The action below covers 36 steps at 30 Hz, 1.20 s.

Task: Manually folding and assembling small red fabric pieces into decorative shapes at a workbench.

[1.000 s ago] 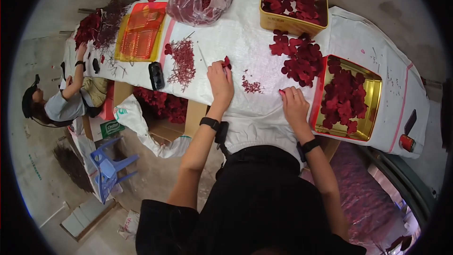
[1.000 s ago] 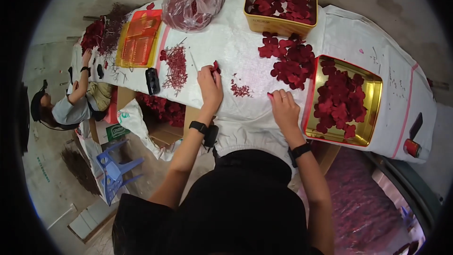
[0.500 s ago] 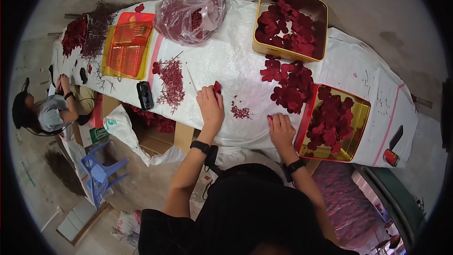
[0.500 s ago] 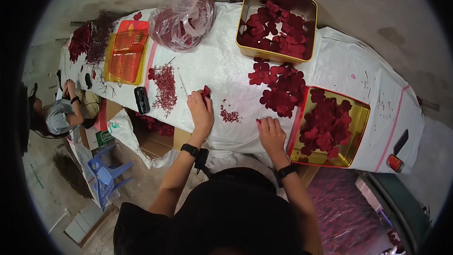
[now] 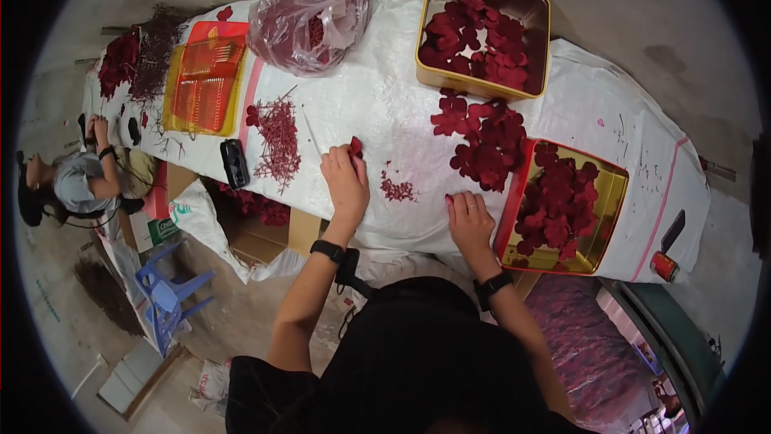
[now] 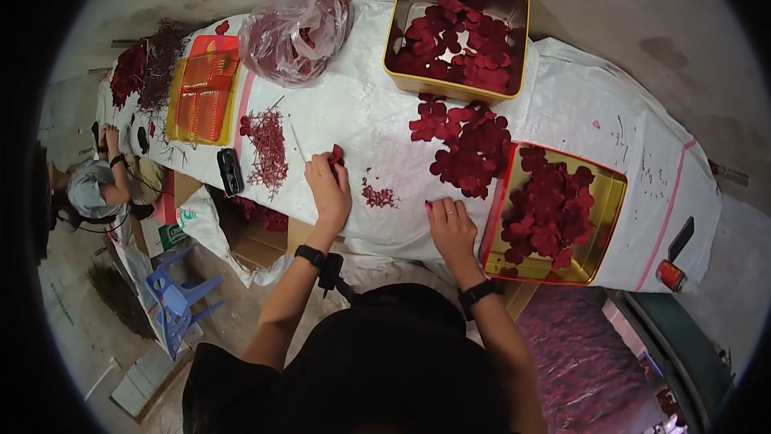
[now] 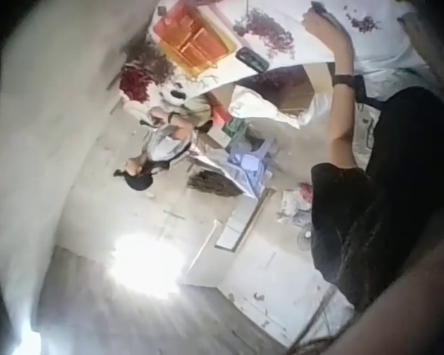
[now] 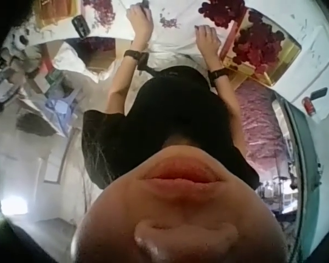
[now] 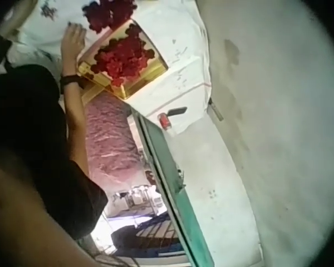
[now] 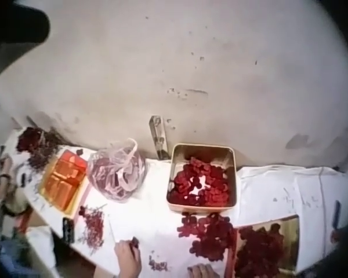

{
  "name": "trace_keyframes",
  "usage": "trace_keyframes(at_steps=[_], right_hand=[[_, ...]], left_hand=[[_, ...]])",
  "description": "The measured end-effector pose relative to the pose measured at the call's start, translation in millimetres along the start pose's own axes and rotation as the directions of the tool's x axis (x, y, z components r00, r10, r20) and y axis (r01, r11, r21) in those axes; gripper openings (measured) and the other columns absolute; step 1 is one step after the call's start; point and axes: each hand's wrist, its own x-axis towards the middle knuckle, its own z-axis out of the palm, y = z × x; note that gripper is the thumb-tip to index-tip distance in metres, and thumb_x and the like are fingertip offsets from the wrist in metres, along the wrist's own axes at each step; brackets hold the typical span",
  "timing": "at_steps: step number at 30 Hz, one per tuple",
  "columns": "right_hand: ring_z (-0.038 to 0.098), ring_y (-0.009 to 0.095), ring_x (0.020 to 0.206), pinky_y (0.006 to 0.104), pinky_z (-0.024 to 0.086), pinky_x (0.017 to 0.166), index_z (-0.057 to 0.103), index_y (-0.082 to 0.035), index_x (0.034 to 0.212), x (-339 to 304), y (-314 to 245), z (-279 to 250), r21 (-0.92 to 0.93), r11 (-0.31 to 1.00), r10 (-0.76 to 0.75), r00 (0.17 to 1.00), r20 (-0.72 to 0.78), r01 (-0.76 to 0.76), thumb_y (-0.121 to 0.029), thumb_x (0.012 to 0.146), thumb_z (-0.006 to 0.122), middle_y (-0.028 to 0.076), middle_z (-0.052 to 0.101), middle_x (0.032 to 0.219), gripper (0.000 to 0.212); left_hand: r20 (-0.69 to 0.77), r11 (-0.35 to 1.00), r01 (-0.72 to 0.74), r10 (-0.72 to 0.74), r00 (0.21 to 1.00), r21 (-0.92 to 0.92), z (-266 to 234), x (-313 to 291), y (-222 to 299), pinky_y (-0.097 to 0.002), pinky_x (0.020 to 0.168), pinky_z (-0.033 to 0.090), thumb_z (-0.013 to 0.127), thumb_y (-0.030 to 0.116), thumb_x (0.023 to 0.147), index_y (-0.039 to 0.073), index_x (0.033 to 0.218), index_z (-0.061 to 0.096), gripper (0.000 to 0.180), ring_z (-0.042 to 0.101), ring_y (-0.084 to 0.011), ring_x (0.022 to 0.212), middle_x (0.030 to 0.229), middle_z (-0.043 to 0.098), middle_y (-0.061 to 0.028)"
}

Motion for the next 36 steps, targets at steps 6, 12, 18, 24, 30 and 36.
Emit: trace_keyframes(at_steps=[6,12,18,24,30,36], right_hand=[[0.055,0.018,0.069,0.0297,0.047,0.050,0.054,-0.009,0.080,12.2,3.4,4.0,-0.009,1.000,0.003,0.998,-0.059,-0.004,-0.019,0.079,0.066,0.003,0.053,0.079,0.015],[0.055,0.018,0.069,0.0302,0.047,0.049,0.054,-0.009,0.080,13.1,4.5,7.6,-0.015,1.000,0.004,0.997,-0.075,-0.005,-0.019,0.081,0.065,0.003,0.053,0.078,0.015],[0.056,0.020,0.068,0.0316,0.047,0.049,0.053,-0.007,0.080,13.3,5.4,11.5,-0.018,1.000,0.007,0.995,-0.097,-0.009,-0.019,0.082,0.063,0.005,0.054,0.078,0.015],[0.056,0.021,0.068,0.0327,0.047,0.049,0.053,-0.007,0.079,18.9,6.5,11.3,0.009,1.000,0.030,0.995,-0.094,-0.029,-0.018,0.083,0.063,0.005,0.054,0.078,0.015],[0.055,0.022,0.068,0.0345,0.046,0.049,0.053,-0.006,0.079,24.2,7.9,14.3,0.013,1.000,0.025,0.991,-0.129,-0.023,-0.018,0.083,0.061,0.007,0.054,0.077,0.014],[0.055,0.022,0.068,0.0343,0.046,0.048,0.053,-0.006,0.078,29.0,12.3,14.7,-0.013,1.000,0.013,0.991,-0.135,-0.015,-0.018,0.084,0.061,0.007,0.053,0.076,0.016]], left_hand=[[-0.017,0.999,-0.038,0.038,0.999,-0.019,4.0,10.2,-2.4,-0.0423,0.080,0.035,0.052,0.001,0.081,-0.003,0.100,0.048,0.020,0.045,-0.0349,0.086,0.093,0.049,-0.0177],[-0.030,0.999,-0.041,0.040,0.999,-0.028,8.1,12.8,-4.8,-0.0421,0.080,0.035,0.052,0.001,0.081,-0.002,0.100,0.048,0.019,0.045,-0.0349,0.087,0.093,0.049,-0.0176],[-0.059,0.998,-0.053,0.051,0.997,-0.033,13.2,14.3,-7.4,-0.0418,0.080,0.036,0.052,0.002,0.082,-0.002,0.098,0.048,0.017,0.046,-0.0344,0.086,0.092,0.050,-0.0169],[-0.073,0.996,-0.082,0.080,0.994,-0.023,16.6,18.6,-9.3,-0.0418,0.079,0.037,0.053,0.005,0.083,0.000,0.096,0.048,0.015,0.047,-0.0336,0.087,0.093,0.050,-0.0164],[-0.096,0.995,-0.095,0.094,0.991,-0.012,21.1,24.7,-10.5,-0.0418,0.079,0.036,0.053,0.005,0.083,-0.001,0.097,0.049,0.015,0.047,-0.0344,0.086,0.093,0.052,-0.0171],[-0.128,0.992,-0.124,0.121,0.984,-0.015,25.6,31.5,-10.2,-0.0419,0.079,0.037,0.053,0.006,0.083,-0.001,0.096,0.049,0.015,0.047,-0.0342,0.087,0.092,0.052,-0.0168]])
